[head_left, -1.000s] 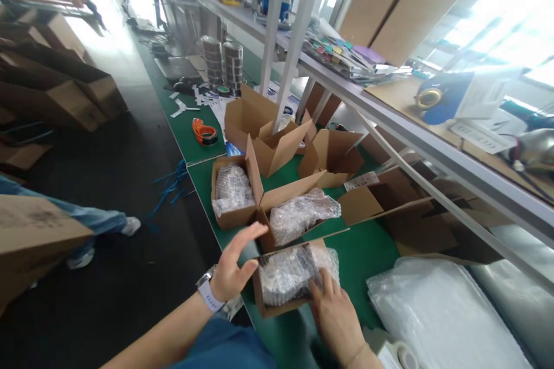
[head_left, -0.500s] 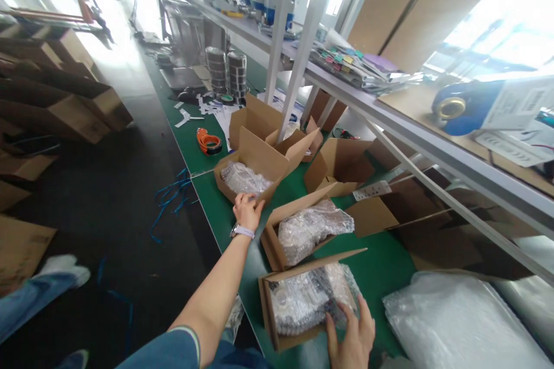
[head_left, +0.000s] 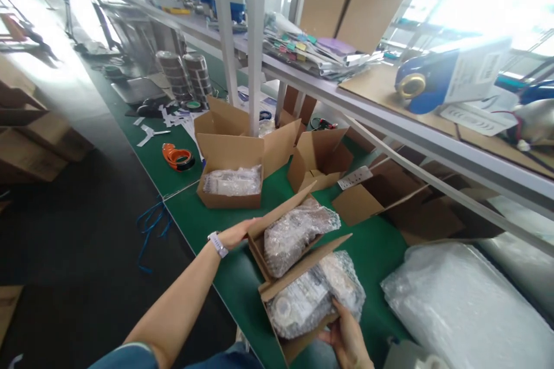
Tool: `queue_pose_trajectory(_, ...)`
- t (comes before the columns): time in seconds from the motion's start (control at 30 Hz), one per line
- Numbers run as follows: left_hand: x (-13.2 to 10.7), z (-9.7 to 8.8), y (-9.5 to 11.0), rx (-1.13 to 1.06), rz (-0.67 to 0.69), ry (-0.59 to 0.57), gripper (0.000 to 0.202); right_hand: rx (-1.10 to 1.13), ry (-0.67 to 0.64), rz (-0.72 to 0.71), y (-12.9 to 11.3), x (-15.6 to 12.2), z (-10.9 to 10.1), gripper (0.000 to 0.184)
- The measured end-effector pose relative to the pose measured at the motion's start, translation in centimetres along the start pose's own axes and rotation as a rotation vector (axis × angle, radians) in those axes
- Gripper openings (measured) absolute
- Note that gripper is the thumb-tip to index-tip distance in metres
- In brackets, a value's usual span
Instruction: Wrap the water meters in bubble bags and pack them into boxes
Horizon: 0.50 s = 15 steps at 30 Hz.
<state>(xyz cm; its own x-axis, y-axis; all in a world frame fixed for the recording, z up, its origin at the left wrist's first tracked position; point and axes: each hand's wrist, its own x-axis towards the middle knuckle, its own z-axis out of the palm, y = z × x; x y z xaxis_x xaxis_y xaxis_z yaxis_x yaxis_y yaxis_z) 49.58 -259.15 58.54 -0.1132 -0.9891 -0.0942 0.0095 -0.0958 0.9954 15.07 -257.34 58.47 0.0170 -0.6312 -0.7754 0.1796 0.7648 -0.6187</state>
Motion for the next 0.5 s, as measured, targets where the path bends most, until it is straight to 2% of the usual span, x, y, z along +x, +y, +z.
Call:
queue_pose_trajectory(0.1,-2.0,0.7,-1.8,0.249,0.008,0.111,0.059,-0.150,-0.095,0.018,-3.9,1.3,0.4,0.043)
queue_pose_trajectory(0.17,-3.8,0.5,-2.6,0.351,0.019,0.189,0.059,-0.270,-0.182,0.020,-5.3,1.8,1.8,0.042)
queue_pose_trajectory(0.27,-7.3,-1.0,-3.2,0.187,0.025,0.327,0.066,-0.440,-0.264,-0.019,-4.7,1.9,5.7,0.044)
queue_pose_trajectory(0.37,-10.5,-3.0,-3.2,0.011,0.012,0.581,0.072,-0.512,-0.315,-0.055,-2.8,2.0,9.8,0.047)
queue_pose_trajectory(0.43,-11.8,-3.8,-3.0,-0.009,-0.030,0.677,0.071,-0.559,-0.355,-0.068,-2.5,2.1,11.2,0.048)
queue_pose_trajectory(0.5,-12.5,-3.8,-2.7,0.101,-0.069,0.745,0.068,-0.646,-0.393,-0.096,-3.6,2.1,11.0,0.048)
